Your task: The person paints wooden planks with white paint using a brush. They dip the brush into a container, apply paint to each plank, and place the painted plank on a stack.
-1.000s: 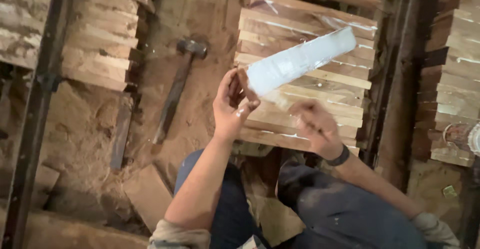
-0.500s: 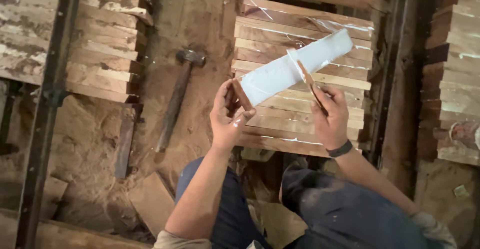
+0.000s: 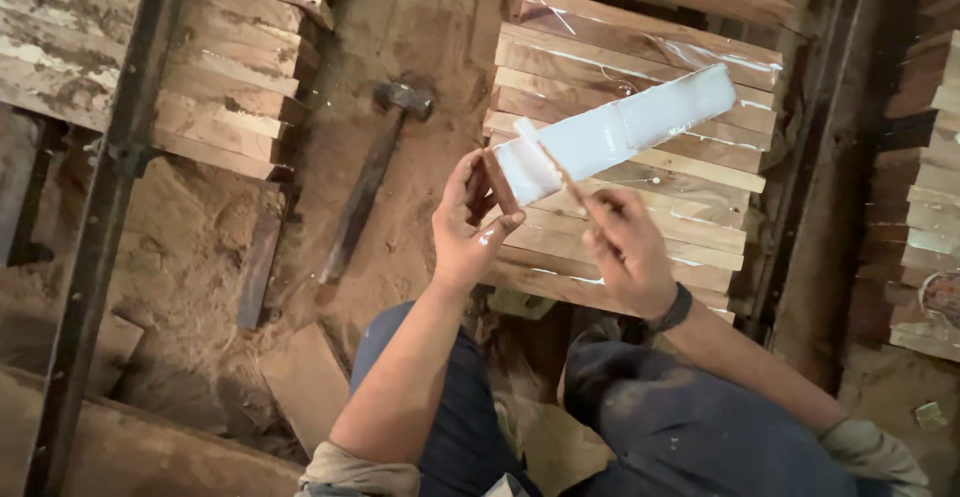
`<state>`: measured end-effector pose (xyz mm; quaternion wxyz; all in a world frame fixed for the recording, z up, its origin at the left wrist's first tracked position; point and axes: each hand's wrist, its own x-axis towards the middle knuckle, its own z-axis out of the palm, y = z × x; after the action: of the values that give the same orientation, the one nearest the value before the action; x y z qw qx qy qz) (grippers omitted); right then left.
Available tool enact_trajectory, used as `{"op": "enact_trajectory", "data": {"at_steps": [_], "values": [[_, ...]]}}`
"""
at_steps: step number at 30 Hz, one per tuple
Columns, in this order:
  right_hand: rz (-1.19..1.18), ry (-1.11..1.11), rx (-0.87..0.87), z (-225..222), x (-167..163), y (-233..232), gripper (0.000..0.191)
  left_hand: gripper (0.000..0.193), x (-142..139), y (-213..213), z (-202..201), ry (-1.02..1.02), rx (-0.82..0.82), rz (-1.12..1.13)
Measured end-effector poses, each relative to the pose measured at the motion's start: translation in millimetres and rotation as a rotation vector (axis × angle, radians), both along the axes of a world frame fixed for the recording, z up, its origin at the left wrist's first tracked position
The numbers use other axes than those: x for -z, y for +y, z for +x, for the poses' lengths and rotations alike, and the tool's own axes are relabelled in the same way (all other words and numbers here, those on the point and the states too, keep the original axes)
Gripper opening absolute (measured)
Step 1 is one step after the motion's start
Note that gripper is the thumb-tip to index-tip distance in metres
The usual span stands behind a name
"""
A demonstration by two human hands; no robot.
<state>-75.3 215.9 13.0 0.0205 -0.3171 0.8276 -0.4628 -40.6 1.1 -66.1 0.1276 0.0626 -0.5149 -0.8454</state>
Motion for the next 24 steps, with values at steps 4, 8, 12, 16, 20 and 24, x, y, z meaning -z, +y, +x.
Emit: {"op": "enact_trajectory", "data": {"at_steps": [4, 8, 12, 16, 20, 24], "values": [[-0.002, 0.001, -0.268, 1, 24, 26, 0.033, 0.080, 1, 0, -2, -0.057, -0.045, -0.078], [-0.653, -0.471, 0.050, -10, 60, 70, 0.028, 0.079, 0, 0, -4, -0.034, -0.038, -0.123], [-0.533, -0.229, 0.427, -28, 96, 104, 0.040, 0.081, -1, 2, -3, -0.036, -0.004, -0.028], [0.079, 0.011, 0.414, -35, 115, 112, 0.059, 0.084, -4, 4, -2, -0.031, -0.007, -0.072], [0.166, 0.205, 0.250, -35, 110, 128, 0.059, 0.081, -8, 2, -2, -0.072, 0.004, -0.139], [0.276, 0.124, 0.502, -34, 99, 156, 0.056, 0.077, -13, -5, -3, -0.095, 0.048, -0.143]]}}
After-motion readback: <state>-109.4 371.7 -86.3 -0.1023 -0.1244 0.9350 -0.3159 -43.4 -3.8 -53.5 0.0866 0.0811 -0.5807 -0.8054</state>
